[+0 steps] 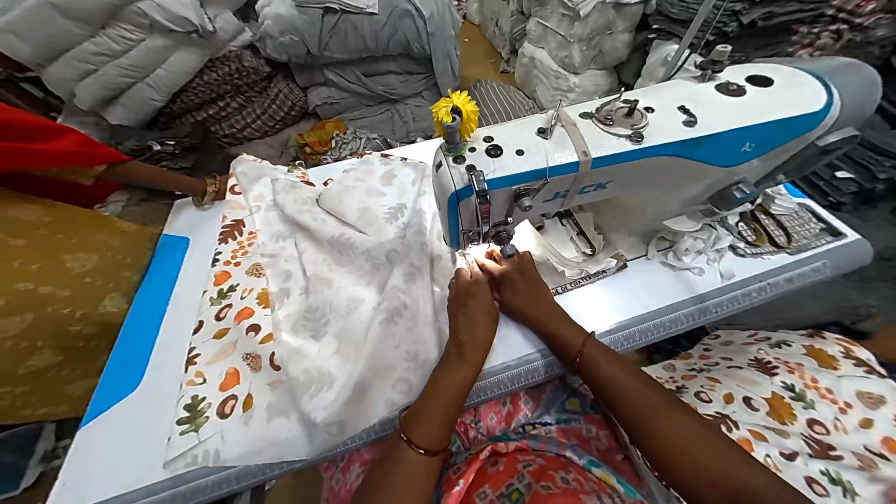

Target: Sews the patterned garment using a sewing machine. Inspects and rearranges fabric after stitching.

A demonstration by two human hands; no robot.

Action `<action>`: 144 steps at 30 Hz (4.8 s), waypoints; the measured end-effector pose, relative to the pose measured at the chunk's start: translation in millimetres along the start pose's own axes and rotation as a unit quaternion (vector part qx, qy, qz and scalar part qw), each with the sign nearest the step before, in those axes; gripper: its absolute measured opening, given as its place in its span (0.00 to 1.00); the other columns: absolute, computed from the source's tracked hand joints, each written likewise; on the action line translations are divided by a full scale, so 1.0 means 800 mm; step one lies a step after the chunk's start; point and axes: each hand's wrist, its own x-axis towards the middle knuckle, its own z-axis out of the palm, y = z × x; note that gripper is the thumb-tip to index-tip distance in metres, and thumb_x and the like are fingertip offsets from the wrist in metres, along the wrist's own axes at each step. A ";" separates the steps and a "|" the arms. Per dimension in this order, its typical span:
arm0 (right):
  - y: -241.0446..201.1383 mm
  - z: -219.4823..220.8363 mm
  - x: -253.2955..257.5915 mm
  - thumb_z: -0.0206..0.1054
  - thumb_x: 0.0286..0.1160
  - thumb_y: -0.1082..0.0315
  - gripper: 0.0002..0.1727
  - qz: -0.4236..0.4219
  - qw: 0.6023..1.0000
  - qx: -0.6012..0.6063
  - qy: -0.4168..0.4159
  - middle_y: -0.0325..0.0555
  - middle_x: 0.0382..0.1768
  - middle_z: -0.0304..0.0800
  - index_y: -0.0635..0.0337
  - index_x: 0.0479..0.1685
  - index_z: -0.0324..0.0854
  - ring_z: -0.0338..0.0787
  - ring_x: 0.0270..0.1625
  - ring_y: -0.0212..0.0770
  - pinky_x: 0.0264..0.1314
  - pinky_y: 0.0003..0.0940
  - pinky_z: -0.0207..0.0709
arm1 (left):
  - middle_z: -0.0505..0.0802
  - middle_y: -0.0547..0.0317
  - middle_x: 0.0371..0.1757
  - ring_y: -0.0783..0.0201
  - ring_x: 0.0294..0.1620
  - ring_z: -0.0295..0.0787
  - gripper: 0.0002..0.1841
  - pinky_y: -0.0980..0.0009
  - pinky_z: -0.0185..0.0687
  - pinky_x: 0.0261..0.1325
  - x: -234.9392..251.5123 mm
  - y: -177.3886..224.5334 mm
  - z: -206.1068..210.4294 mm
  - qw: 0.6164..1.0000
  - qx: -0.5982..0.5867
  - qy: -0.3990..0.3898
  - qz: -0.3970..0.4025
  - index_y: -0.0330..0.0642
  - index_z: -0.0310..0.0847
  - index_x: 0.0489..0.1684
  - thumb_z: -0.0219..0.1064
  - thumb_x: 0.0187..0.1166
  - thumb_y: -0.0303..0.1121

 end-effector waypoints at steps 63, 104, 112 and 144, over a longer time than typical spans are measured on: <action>-0.063 0.000 -0.007 0.66 0.80 0.74 0.10 0.174 0.981 0.082 0.029 0.67 0.47 0.86 0.72 0.50 0.88 0.92 0.46 0.62 0.50 0.54 0.87 | 0.77 0.40 0.84 0.37 0.88 0.65 0.22 0.25 0.55 0.81 -0.023 -0.069 0.028 0.989 0.042 0.101 0.098 0.39 0.78 0.78 0.57 0.87 0.32; -0.066 0.013 -0.051 0.71 0.70 0.75 0.06 0.083 0.990 0.057 0.099 0.59 0.35 0.90 0.72 0.33 0.90 0.94 0.32 0.51 0.37 0.40 0.90 | 0.75 0.47 0.86 0.34 0.87 0.66 0.34 0.10 0.46 0.69 -0.082 -0.110 0.013 0.969 0.079 0.050 0.230 0.42 0.74 0.82 0.52 0.81 0.53; -0.071 0.008 -0.059 0.68 0.71 0.75 0.08 0.082 0.989 0.070 0.101 0.59 0.34 0.91 0.72 0.35 0.91 0.95 0.33 0.51 0.37 0.39 0.90 | 0.90 0.33 0.65 0.35 0.71 0.86 0.15 0.41 0.83 0.70 -0.077 -0.118 -0.032 0.887 0.018 -0.045 0.459 0.43 0.93 0.44 0.73 0.58 0.19; -0.055 -0.023 -0.017 0.70 0.75 0.73 0.07 0.151 0.973 0.167 -0.057 0.58 0.36 0.88 0.68 0.37 0.91 0.91 0.41 0.54 0.48 0.50 0.85 | 0.75 0.32 0.83 0.34 0.83 0.72 0.24 0.37 0.70 0.80 -0.029 -0.158 -0.114 0.981 0.113 0.101 0.123 0.29 0.79 0.74 0.68 0.83 0.34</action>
